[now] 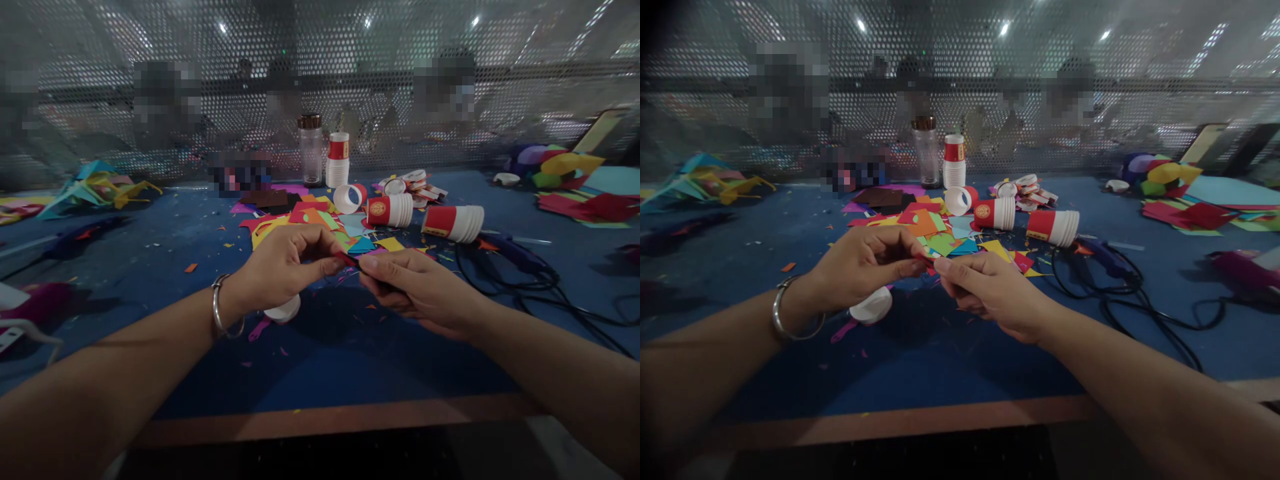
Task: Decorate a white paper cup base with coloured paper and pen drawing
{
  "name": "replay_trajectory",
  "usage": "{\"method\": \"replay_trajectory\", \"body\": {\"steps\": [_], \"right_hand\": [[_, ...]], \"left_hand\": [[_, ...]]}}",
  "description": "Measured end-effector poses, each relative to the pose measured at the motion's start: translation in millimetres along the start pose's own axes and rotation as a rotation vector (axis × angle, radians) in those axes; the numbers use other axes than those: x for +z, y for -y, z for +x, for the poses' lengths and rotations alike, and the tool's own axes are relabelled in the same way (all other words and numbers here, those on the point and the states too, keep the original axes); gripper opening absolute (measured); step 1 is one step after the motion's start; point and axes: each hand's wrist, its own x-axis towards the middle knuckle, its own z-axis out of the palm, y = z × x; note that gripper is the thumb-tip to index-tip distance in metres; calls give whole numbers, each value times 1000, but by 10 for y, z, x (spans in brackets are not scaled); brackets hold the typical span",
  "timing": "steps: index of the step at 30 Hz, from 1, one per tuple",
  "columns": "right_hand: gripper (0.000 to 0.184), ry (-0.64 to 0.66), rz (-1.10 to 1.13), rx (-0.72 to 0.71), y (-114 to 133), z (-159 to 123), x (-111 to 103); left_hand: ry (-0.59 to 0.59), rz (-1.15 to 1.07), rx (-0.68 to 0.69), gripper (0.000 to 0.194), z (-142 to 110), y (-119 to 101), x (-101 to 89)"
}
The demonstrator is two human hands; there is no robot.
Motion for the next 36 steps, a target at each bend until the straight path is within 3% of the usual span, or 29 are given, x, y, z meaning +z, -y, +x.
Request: {"method": "replay_trajectory", "body": {"steps": [18,24,29,36], "right_hand": [[54,-61,-33,38,3,22,29],[55,-155,-54,-136,-24,30,-8],[51,-260,-238,-344,-34,55,-30],[37,-253,-355,-355,-24,72,-38]], "left_hand": [[84,10,-71,16,37,65,22],[10,-69,-138,15,47,47,34],[3,-121,-140,18,56,11,45],[50,-185,-132,26,46,5,94]]}}
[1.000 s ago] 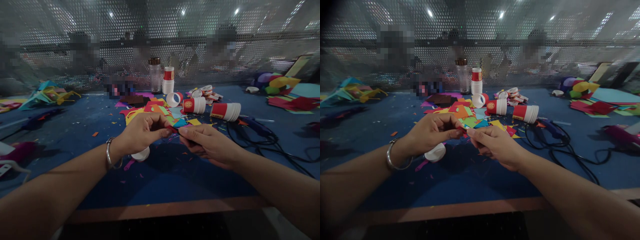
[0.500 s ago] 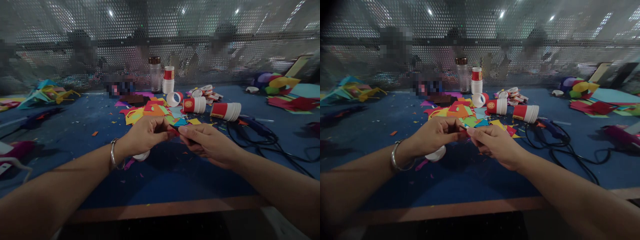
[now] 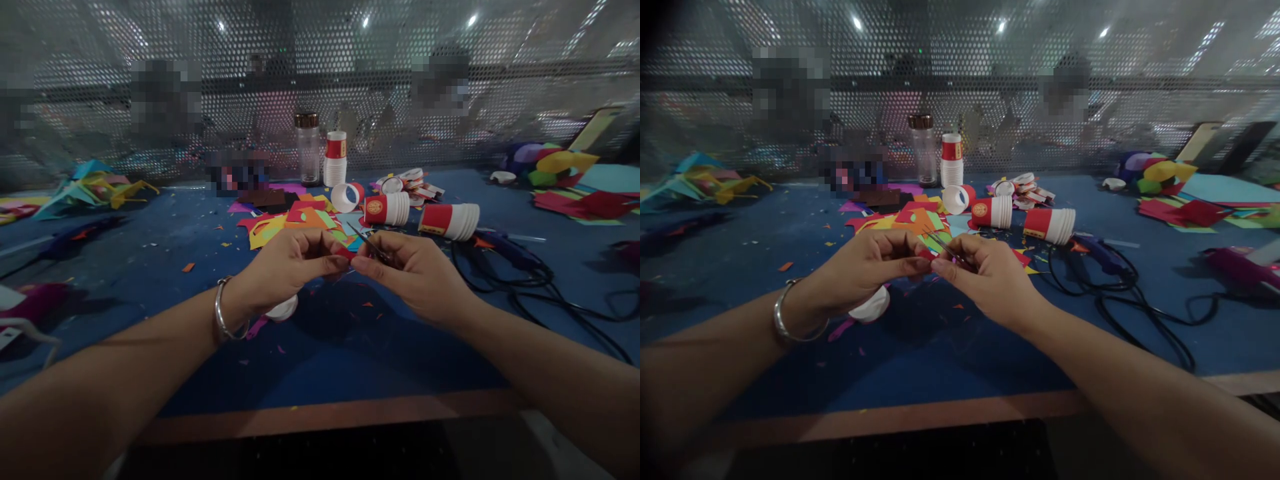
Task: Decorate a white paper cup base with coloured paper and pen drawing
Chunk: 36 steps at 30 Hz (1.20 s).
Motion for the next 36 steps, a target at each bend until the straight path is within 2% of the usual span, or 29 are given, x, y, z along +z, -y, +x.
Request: {"method": "replay_trajectory", "body": {"steps": [8,13,18,21,23,25,28,29,32,36], "right_hand": [[28,18,6,-10,-30,-16,-14],[23,-62,37,-74,3,-9,-29],[20,-119,122,-67,-24,-3,-44],[19,-107,123,-78,-33,4,-40],[18,-96,101,-86,-23,9,-33],[20,-78,79,-85,-9,12,-25],[25,-66,55,-72,0,13,-14],[26,-68,48,-65,0,13,-11],[29,-67,30,-47,-5,14,-7],[29,-36,33,-47,6,12,-8]], "left_hand": [[12,-25,-37,20,-26,2,19],[-49,45,-86,8,-15,-15,-74],[-158,508,-106,4,32,-17,-241],[-230,846,65,12,19,-40,-246],[-299,948,234,19,-7,-51,-197],[-274,828,282,31,-33,-40,-124],[-117,383,168,32,-49,5,-10],[-97,261,124,29,-49,17,25],[-123,48,34,24,-45,21,107],[-157,-101,-34,21,-49,-4,134]]}}
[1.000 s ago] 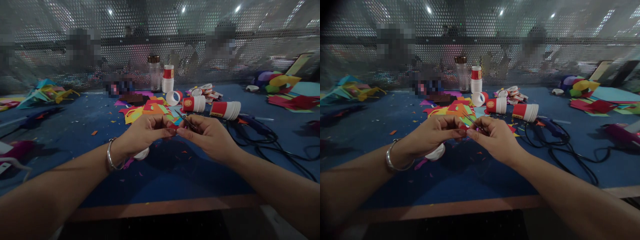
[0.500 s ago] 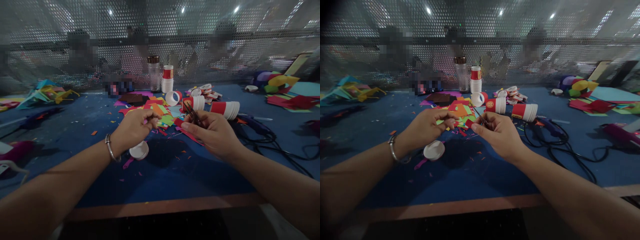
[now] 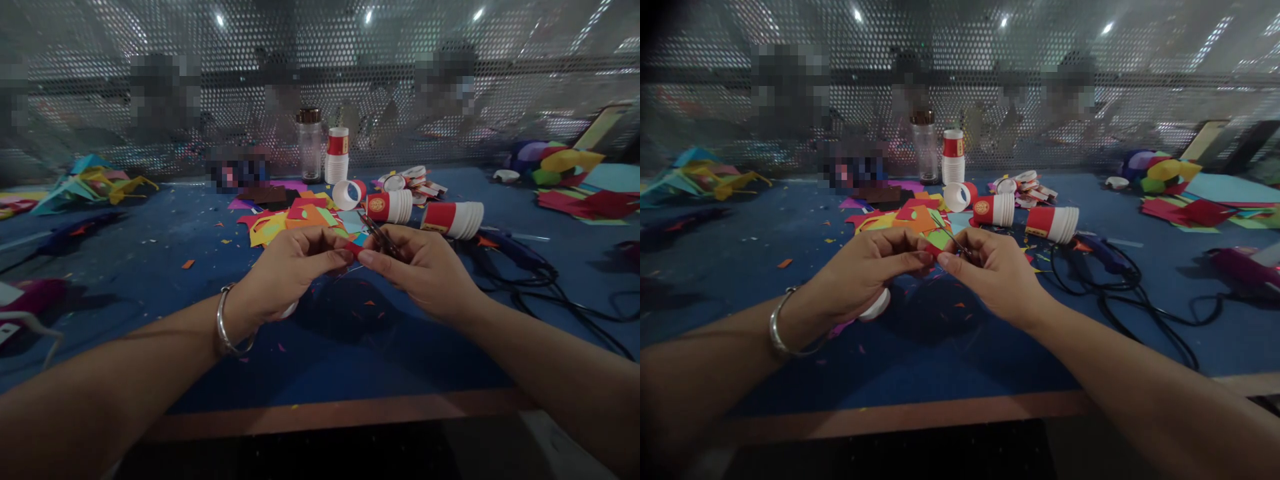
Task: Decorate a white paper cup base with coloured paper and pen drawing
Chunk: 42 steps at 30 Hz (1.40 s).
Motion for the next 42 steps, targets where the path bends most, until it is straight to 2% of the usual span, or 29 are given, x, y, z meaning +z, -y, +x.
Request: {"method": "replay_trajectory", "body": {"steps": [6,11,15,21,26,33,42], "right_hand": [[40,39,-56,22,36,-1,-4],[54,71,-138,-49,20,-4,-13],[50,79,-269,-75,5,-10,-18],[44,40,-379,-79,-3,-28,-18],[45,33,-406,-93,10,-40,-30],[55,49,-453,-101,38,-32,-31],[54,58,-464,-139,40,-35,-35]], "left_hand": [[-72,12,25,9,11,-6,-87],[-116,1,52,12,18,-37,-117],[-62,43,93,11,15,-50,-122],[-27,105,72,15,16,-39,-124],[-32,91,49,17,4,-41,-115],[-29,92,51,12,-6,-40,-99],[-23,121,53,8,-11,-53,-90]]}}
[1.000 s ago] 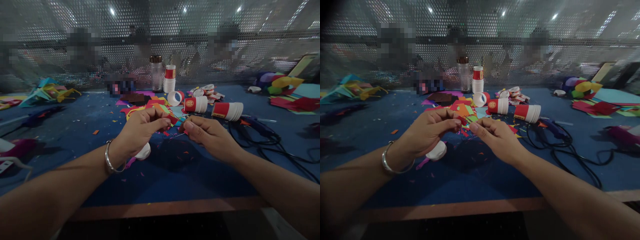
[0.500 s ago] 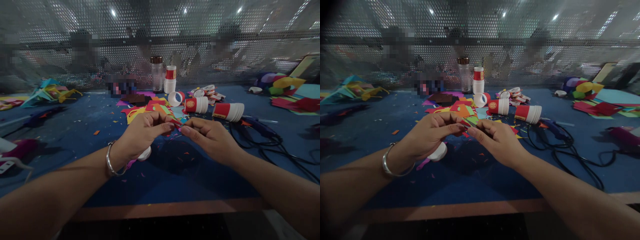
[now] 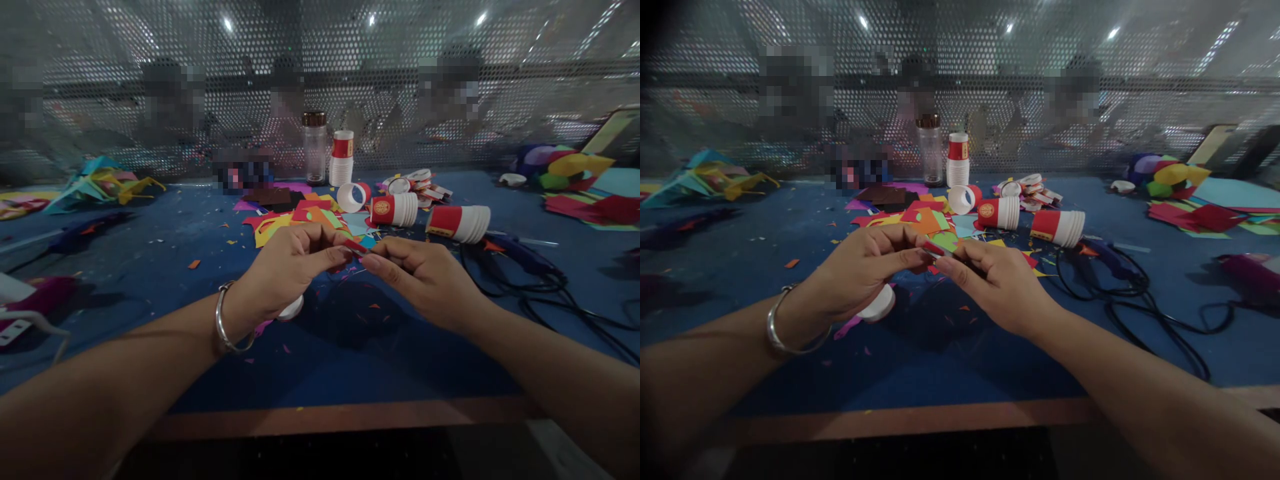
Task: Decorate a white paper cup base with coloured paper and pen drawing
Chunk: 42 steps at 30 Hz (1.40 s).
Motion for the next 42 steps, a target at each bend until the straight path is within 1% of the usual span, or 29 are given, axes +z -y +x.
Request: {"method": "replay_trajectory", "body": {"steps": [5,11,14,18,21,27,33,42], "right_hand": [[52,-14,-25,-9,-1,-10,-2],[46,-17,-33,-38,18,-24,-5],[43,-11,-5,-25,18,-22,-1],[44,7,38,12,13,-20,11],[45,12,40,24,12,-19,15],[44,16,38,2,14,-15,2],[44,7,23,-21,7,-24,-2],[43,-2,-17,-66,24,-32,-20]], "left_hand": [[-16,-146,-46,11,3,37,23],[17,-284,-142,12,1,19,36],[16,-264,-141,12,-2,14,30],[-7,-150,-50,13,-3,21,12],[4,-87,-2,12,1,18,0],[21,-31,15,7,-3,-19,7],[24,-106,-7,8,-16,-12,22],[20,-314,-114,15,-21,8,59]]}}
